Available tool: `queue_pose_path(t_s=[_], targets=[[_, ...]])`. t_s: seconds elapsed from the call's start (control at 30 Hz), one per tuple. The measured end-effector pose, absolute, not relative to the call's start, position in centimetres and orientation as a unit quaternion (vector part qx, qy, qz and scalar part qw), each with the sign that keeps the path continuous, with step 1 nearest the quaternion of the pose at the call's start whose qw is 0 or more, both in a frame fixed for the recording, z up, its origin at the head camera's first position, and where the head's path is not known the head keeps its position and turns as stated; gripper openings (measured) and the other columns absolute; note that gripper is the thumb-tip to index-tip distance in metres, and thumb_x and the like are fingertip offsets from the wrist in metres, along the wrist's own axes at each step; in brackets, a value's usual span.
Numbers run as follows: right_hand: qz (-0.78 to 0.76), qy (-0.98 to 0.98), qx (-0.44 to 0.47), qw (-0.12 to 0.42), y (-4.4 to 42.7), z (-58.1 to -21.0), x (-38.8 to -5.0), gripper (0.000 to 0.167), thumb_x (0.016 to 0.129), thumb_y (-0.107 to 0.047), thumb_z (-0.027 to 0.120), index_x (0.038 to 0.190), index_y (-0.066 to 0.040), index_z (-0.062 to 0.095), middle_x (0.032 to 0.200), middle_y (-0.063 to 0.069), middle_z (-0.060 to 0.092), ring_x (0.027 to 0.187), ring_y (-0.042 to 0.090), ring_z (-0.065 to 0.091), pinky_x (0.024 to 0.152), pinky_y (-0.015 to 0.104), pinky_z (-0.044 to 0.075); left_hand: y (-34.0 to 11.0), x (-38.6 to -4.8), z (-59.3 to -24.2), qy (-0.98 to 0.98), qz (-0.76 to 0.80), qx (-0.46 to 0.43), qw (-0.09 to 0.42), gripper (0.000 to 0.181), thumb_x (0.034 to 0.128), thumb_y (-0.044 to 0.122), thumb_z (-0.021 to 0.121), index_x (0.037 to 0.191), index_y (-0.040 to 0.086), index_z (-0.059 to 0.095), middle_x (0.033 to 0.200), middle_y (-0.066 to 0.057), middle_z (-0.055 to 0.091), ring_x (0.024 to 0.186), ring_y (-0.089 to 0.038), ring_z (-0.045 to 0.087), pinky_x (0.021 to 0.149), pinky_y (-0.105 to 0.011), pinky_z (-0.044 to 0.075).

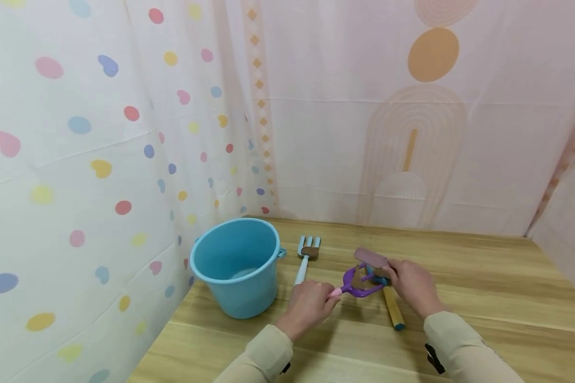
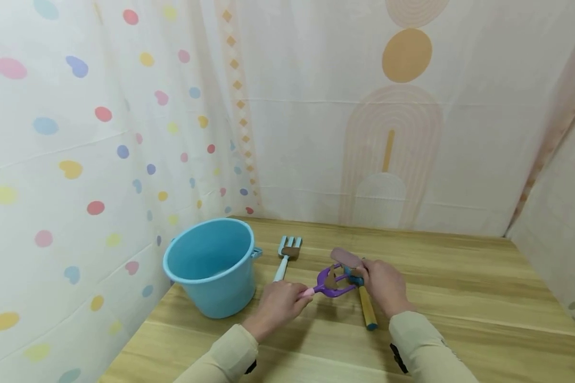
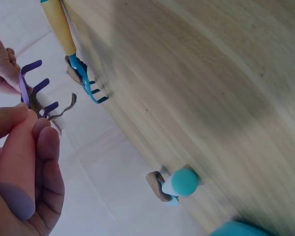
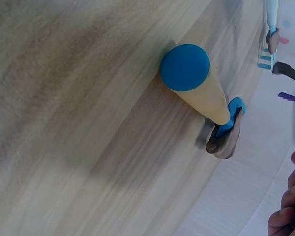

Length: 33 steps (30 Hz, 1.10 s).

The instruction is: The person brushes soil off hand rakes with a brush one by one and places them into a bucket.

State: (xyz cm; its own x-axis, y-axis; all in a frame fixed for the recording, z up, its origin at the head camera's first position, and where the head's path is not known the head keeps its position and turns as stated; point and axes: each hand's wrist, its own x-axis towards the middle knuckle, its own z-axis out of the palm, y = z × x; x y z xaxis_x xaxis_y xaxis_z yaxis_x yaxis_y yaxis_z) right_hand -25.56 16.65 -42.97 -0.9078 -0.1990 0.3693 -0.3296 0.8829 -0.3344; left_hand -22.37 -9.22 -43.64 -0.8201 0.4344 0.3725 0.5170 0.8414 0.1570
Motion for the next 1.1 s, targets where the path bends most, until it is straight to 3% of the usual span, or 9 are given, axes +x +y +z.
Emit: queue_pose_path(t_s=[0.13,0.37,0.73,1.1], targets=[[0.219,-0.950,0.137,0.175,17.0,-42.9,-25.5,0.031,0.097,-0.022,0.064,0.121,-0.002,0.069,0.085,0.009,0.069,0.063,0.017,0.054,0.055,0.037,0.044,-9.3,-22.5,-43.6,-0.948,-0.131,-0.244,0.158,0.021,0.0912,0.032,0.072,0.075,0.020,0.069,0.055,0.013,0.045,0.050,-0.005,0.042,0.048,-0.024,0.035],[0.228,-0.931,0.224,0.175,17.4,-42.9,-25.6,0.030,0.095,-0.024,0.068,0.116,-0.004,0.072,0.068,-0.007,0.057,0.054,0.007,0.040,0.050,0.028,0.034,-9.3,-22.7,-43.5,-0.951,-0.124,-0.236,0.158,0.022,0.0915,0.035,0.071,0.074,0.021,0.068,0.055,0.013,0.045,0.051,-0.006,0.043,0.047,-0.025,0.034],[0.211,-0.943,0.202,0.159,16.7,-43.1,-26.1,0.025,0.096,-0.022,0.067,0.110,-0.002,0.073,0.081,0.003,0.069,0.060,0.011,0.049,0.056,0.031,0.040,-8.9,-22.4,-43.7,-0.944,-0.110,-0.255,0.181,0.022,0.0922,0.033,0.070,0.074,0.019,0.068,0.055,0.012,0.044,0.050,-0.006,0.041,0.047,-0.024,0.035],[0.196,-0.953,0.175,0.153,16.4,-42.9,-26.2,0.031,0.096,-0.022,0.067,0.116,0.001,0.070,0.096,0.015,0.072,0.070,0.018,0.061,0.063,0.041,0.051,-8.8,-22.1,-43.3,-0.944,-0.109,-0.255,0.177,0.021,0.0925,0.032,0.070,0.077,0.018,0.071,0.056,0.011,0.046,0.050,-0.005,0.042,0.048,-0.024,0.036]])
